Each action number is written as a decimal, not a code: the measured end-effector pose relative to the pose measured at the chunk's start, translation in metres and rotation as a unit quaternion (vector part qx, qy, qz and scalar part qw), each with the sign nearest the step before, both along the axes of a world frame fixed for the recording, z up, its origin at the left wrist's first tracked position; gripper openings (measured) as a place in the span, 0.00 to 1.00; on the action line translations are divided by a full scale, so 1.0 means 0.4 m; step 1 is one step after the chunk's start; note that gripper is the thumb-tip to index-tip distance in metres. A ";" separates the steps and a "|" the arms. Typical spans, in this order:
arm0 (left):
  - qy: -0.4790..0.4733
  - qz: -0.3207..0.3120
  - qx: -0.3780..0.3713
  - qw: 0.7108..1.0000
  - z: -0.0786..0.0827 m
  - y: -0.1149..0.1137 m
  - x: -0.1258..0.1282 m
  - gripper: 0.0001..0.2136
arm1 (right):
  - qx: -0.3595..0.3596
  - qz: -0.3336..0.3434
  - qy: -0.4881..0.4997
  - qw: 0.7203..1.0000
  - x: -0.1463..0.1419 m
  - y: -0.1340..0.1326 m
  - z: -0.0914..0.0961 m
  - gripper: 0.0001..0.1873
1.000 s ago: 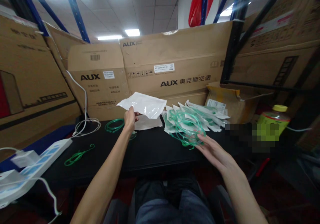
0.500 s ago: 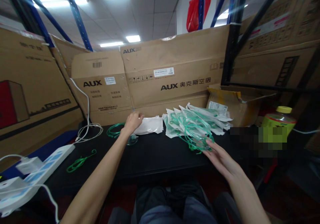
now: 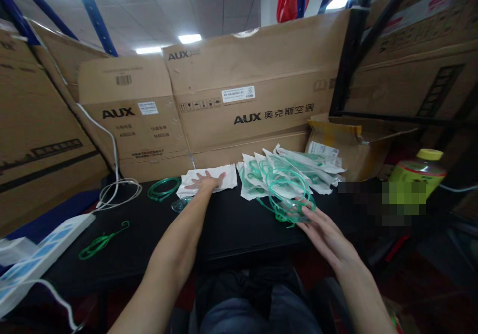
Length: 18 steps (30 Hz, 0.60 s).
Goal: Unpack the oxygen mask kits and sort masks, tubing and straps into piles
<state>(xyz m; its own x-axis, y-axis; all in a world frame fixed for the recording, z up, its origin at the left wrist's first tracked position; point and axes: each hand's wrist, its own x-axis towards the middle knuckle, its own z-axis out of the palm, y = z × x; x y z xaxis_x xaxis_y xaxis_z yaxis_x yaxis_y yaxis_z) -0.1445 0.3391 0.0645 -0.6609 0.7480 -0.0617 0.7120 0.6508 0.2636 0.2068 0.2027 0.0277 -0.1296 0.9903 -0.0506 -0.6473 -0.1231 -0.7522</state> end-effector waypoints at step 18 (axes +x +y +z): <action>-0.016 0.057 -0.009 0.998 0.017 0.005 0.037 0.45 | -0.006 0.006 0.013 1.000 -0.004 -0.013 0.016 0.21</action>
